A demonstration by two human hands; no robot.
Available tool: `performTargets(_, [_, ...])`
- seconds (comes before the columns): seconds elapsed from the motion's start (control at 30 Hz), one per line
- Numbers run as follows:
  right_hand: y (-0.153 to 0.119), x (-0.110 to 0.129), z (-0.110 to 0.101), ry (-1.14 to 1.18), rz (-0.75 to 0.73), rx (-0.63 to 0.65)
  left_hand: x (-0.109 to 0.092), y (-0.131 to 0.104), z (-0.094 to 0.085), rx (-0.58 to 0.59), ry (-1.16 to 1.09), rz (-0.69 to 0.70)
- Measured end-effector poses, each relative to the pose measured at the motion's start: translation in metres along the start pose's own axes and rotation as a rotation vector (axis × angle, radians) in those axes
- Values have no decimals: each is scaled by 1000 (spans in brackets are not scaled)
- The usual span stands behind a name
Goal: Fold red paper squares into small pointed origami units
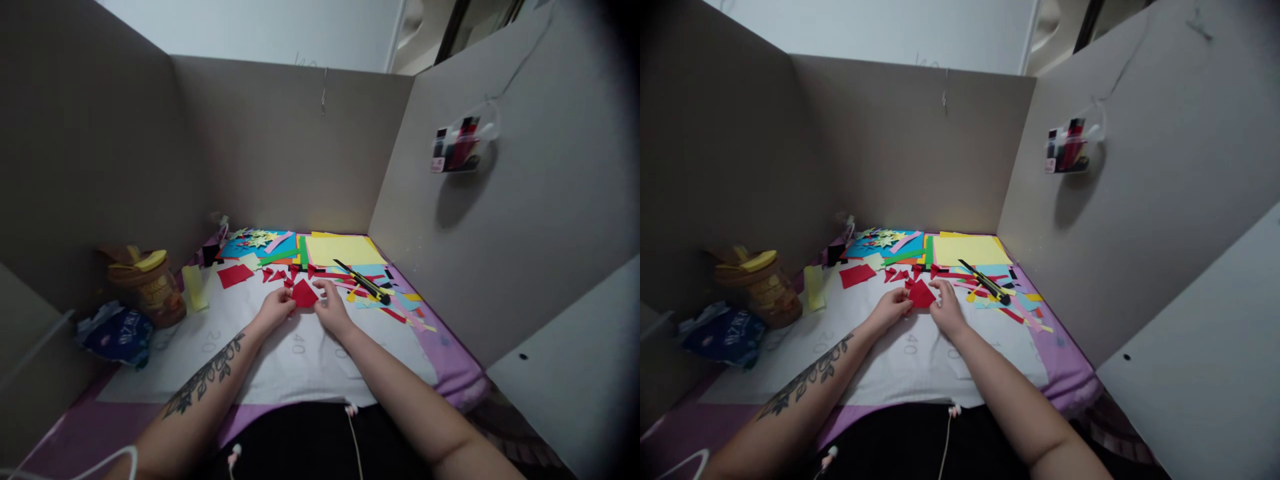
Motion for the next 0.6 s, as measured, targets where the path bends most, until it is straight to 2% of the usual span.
performTargets(0.1, [-5,15,4,-247,-201,73,5,1,-1,-2,-51,-26])
performTargets(0.17, [-8,20,8,-323,-261,120,6,1,-2,1,-45,-40])
performTargets(0.4, [-9,21,10,-352,-313,131,6,-1,-2,21,21,-74])
performTargets(0.6, [-10,24,14,-322,-315,206,5,-3,-2,13,0,-79])
Point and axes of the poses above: each hand's wrist, its own y-axis towards the middle knuckle, its own z-axis out of the palm, x = y × z, the point moved 6 cm from there along y, towards the middle knuckle, and after that the axes turned 7 degrees about z, right-handed, at the moved point
